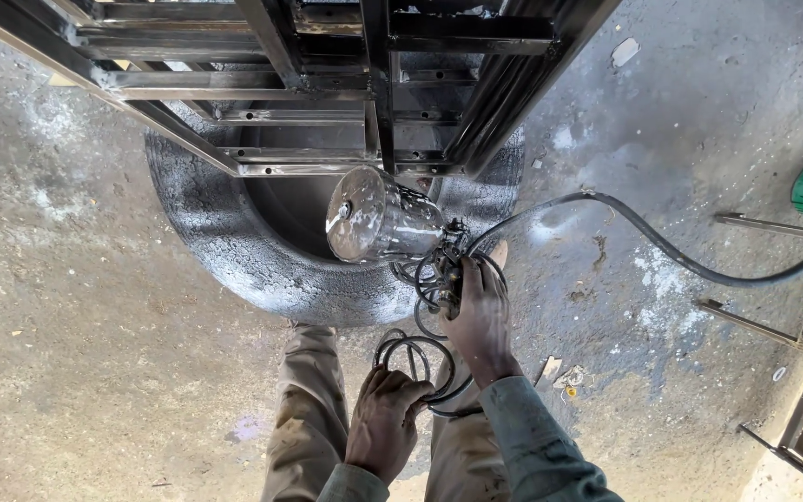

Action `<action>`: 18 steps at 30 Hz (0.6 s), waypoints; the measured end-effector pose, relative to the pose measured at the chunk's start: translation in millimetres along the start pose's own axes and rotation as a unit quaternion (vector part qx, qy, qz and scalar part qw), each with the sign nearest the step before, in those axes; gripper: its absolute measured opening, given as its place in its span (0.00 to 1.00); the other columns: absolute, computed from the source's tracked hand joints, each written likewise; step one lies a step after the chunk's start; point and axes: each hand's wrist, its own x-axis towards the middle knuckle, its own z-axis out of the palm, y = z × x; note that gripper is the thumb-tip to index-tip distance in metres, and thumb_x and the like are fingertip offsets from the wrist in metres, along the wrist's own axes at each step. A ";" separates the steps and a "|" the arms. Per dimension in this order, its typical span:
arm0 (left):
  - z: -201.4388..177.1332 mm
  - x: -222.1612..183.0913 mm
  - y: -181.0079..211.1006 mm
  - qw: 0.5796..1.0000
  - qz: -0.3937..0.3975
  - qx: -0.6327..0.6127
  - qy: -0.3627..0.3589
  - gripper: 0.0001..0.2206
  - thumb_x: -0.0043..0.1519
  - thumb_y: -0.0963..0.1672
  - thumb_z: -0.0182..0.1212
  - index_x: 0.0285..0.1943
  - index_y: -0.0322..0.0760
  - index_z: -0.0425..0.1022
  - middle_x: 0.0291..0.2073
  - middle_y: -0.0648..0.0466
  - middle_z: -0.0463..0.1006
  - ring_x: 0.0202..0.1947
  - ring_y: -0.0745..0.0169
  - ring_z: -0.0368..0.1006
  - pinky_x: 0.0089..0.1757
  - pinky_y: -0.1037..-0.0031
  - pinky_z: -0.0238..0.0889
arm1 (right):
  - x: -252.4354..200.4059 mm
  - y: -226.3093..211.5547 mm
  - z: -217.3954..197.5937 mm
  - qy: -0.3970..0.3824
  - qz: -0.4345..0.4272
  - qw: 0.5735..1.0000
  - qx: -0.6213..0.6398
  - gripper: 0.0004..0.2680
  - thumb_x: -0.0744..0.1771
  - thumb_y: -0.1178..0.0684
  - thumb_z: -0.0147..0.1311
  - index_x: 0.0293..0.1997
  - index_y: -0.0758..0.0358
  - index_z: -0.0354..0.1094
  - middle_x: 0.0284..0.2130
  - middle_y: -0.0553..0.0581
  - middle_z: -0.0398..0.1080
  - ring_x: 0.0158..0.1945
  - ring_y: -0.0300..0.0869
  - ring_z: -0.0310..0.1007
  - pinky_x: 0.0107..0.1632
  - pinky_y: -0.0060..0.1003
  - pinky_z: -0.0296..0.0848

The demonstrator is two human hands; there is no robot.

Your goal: Spray painting a metal frame using a pneumatic spray gun

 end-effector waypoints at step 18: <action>5.3 -3.5 -1.0 1.000 0.006 -0.005 -0.003 0.10 0.57 0.39 0.63 0.44 0.45 0.85 0.28 0.55 0.75 0.37 0.51 0.70 0.57 0.60 0.60 | -3.5 4.1 -9.5 0.060 -0.034 0.992 0.105 0.23 0.60 0.70 0.55 0.62 0.71 0.61 0.44 0.62 0.73 0.39 0.46 0.78 0.40 0.36 0.85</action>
